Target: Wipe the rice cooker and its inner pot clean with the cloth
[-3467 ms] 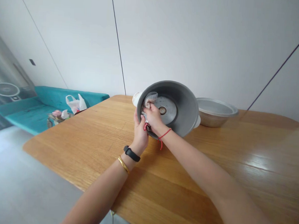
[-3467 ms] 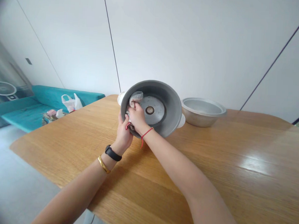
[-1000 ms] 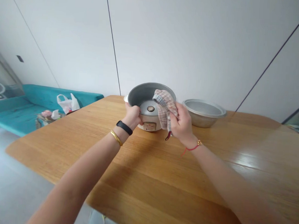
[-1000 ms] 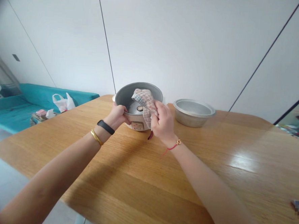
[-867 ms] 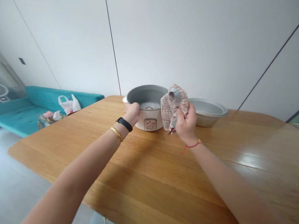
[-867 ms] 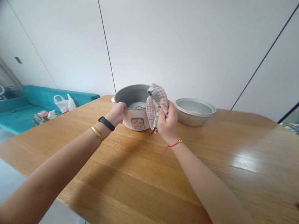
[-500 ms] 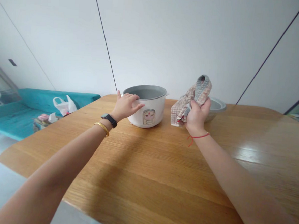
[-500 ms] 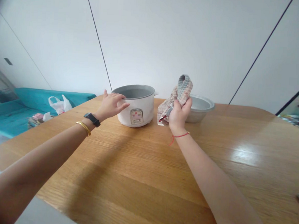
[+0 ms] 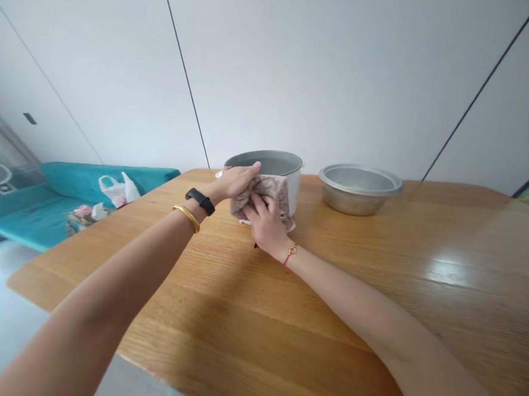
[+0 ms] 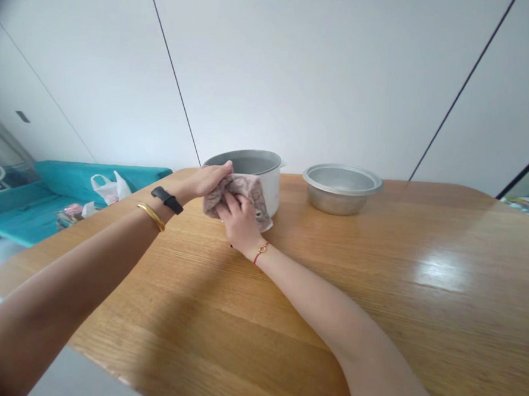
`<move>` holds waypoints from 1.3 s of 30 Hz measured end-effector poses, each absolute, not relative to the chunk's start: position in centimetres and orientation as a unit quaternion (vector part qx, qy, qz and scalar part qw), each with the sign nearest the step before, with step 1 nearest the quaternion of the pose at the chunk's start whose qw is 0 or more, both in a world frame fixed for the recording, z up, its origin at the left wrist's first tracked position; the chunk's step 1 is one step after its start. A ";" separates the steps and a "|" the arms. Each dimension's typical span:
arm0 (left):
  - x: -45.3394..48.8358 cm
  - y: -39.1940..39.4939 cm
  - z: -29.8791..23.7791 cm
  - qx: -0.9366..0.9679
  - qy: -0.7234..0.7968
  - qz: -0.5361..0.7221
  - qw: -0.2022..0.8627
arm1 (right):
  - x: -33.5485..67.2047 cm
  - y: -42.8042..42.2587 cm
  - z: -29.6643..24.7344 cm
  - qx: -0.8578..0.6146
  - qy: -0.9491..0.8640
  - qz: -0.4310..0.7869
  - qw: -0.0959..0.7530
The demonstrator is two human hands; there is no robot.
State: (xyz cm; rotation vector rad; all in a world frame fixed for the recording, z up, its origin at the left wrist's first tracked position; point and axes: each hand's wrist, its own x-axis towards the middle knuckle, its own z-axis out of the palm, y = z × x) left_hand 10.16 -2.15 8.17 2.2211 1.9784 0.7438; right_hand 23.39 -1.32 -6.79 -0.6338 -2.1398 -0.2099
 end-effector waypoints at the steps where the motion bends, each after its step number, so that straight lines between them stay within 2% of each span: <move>1: 10.2 -2.1 8.4 0.724 0.640 0.248 0.062 | 22.6 -1.7 -6.6 -0.233 -0.885 -0.099 0.390; 4: 10.5 -2.3 8.6 0.725 0.618 0.287 0.099 | 20.8 -2.3 -6.6 -0.206 -0.924 -0.116 0.300; 6: 11.0 -2.4 8.5 0.735 0.606 0.291 0.083 | 21.0 -2.1 -6.8 -0.197 -0.930 -0.108 0.290; 12: 11.2 -2.5 7.7 0.759 0.597 0.261 -0.005 | 28.5 1.0 -8.4 -0.207 -0.883 -0.069 0.416; 17: 8.1 -2.2 7.0 0.738 0.587 0.328 0.060 | 32.5 2.8 -11.1 -0.223 -0.811 -0.077 0.536; 20: 5.9 -1.9 6.9 0.731 0.574 0.358 0.091 | 32.7 2.9 -11.6 -0.247 -0.772 -0.024 0.585; 23: 5.9 -2.5 7.0 0.715 0.599 0.359 0.036 | 32.5 2.8 -11.2 -0.250 -0.756 0.060 0.601; 26: 9.4 -4.4 6.5 0.705 0.611 0.352 -0.074 | 31.9 1.8 -11.0 -0.238 -0.762 0.109 0.593; 27: 11.1 -5.1 6.1 0.714 0.603 0.346 -0.081 | 31.6 1.3 -11.2 -0.240 -0.768 0.114 0.583; 32: 16.7 -6.0 5.0 0.684 0.628 0.363 -0.079 | 29.9 -0.7 -12.7 -0.256 -0.794 0.146 0.531; 39: 8.7 -4.0 5.9 0.645 0.620 0.446 0.026 | 29.7 2.4 -10.7 -0.258 -0.645 0.368 0.618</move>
